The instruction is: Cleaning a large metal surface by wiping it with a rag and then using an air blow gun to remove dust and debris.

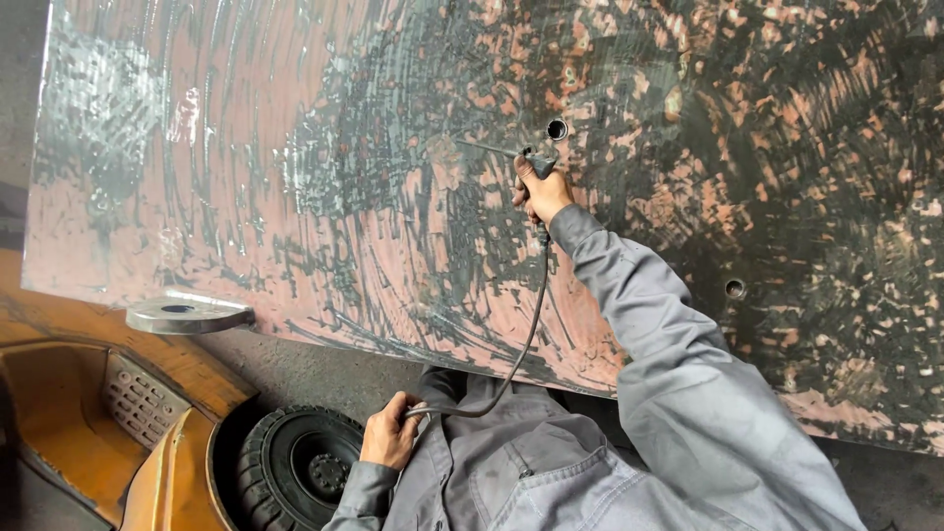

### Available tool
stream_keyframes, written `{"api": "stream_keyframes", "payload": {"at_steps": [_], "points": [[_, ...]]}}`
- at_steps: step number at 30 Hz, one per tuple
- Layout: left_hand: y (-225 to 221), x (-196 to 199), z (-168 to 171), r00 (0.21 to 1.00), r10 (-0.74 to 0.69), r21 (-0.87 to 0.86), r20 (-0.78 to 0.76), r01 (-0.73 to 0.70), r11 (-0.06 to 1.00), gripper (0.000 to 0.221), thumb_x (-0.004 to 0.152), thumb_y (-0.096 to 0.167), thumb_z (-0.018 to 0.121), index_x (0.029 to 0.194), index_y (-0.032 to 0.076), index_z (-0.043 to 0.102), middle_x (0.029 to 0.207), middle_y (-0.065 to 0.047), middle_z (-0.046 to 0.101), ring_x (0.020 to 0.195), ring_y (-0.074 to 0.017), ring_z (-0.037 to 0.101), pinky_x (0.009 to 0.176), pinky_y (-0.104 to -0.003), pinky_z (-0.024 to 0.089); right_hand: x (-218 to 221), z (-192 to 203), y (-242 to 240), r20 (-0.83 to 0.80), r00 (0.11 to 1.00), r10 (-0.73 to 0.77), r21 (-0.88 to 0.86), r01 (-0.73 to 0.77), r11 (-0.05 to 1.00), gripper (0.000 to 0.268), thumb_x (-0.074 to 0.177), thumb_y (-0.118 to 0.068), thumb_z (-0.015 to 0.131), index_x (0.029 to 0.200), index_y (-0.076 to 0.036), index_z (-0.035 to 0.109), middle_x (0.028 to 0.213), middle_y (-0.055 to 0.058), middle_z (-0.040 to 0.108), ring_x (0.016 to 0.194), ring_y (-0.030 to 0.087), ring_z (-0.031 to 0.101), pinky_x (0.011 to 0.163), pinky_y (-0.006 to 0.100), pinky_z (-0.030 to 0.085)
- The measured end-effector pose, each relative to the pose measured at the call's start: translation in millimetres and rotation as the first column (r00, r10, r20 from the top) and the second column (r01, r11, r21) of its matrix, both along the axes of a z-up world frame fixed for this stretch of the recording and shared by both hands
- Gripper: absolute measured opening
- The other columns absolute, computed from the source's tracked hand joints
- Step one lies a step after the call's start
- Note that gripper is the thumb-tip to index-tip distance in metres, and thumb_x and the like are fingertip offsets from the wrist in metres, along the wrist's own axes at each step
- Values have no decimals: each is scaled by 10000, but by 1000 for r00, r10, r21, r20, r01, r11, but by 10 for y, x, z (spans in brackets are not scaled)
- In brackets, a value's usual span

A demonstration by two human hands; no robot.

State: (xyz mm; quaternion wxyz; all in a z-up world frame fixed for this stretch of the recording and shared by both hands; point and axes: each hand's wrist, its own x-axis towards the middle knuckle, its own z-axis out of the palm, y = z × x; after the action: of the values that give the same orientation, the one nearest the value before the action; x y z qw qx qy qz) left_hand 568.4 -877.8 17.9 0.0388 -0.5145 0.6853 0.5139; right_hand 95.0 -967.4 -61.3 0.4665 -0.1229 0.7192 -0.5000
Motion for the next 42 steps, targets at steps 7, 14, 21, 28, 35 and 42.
{"api": "stream_keyframes", "payload": {"at_steps": [7, 14, 21, 28, 35, 42], "points": [[-203, 98, -46, 998, -26, -25, -61, 25, 999, 148, 881, 166, 699, 990, 67, 687, 724, -98, 747, 613, -209, 733, 581, -355, 557, -975, 37, -293, -103, 940, -325, -113, 313, 943, 586, 931, -656, 627, 790, -90, 571, 603, 55, 626, 358, 122, 478, 321, 321, 372], [-119, -463, 108, 996, -84, 24, -35, 84, 996, 237, 936, 287, 694, 966, 53, 675, 656, -108, 699, 585, -217, 698, 572, -368, 529, -2020, 82, 120, -195, 795, -575, -177, 548, 818, 592, 939, -642, 658, 791, -75, 578, 587, 65, 645, 347, 143, 485, 311, 331, 368], [223, -706, 39, 996, -22, 67, -82, 28, 997, 247, 930, 277, 704, 891, 34, 674, 617, -95, 690, 562, -190, 681, 567, -346, 528, -3095, 52, 1028, -301, 621, -724, -190, 705, 683, 612, 950, -648, 673, 775, -71, 570, 591, 66, 674, 364, 151, 534, 317, 339, 434], [636, -893, 111, 992, 76, 34, -98, -73, 997, 209, 933, 248, 700, 932, 39, 701, 611, -90, 673, 543, -160, 647, 548, -332, 511, -3048, -11, 504, -380, 723, -577, -151, 567, 809, 601, 980, -627, 668, 808, -63, 552, 596, 65, 674, 390, 159, 556, 337, 329, 433], [899, -834, 79, 973, 204, -16, -106, -207, 978, 183, 929, 218, 703, 919, 36, 689, 608, -65, 674, 530, -131, 631, 524, -318, 518, -2146, 169, -371, -451, 876, -171, -281, 42, 959, 588, 957, -560, 725, 1092, -1, 605, 793, 26, 658, 564, 127, 698, 402, 270, 530], [996, -938, 159, 979, 201, 33, -22, -200, 979, 199, 932, 231, 697, 918, 33, 681, 590, -91, 669, 511, -159, 631, 520, -338, 508, -1380, 838, 196, -230, 882, 411, 7, -421, 907, 433, 958, -502, 646, 1173, -139, 739, 796, 4, 676, 573, 68, 647, 422, 260, 479]]}}
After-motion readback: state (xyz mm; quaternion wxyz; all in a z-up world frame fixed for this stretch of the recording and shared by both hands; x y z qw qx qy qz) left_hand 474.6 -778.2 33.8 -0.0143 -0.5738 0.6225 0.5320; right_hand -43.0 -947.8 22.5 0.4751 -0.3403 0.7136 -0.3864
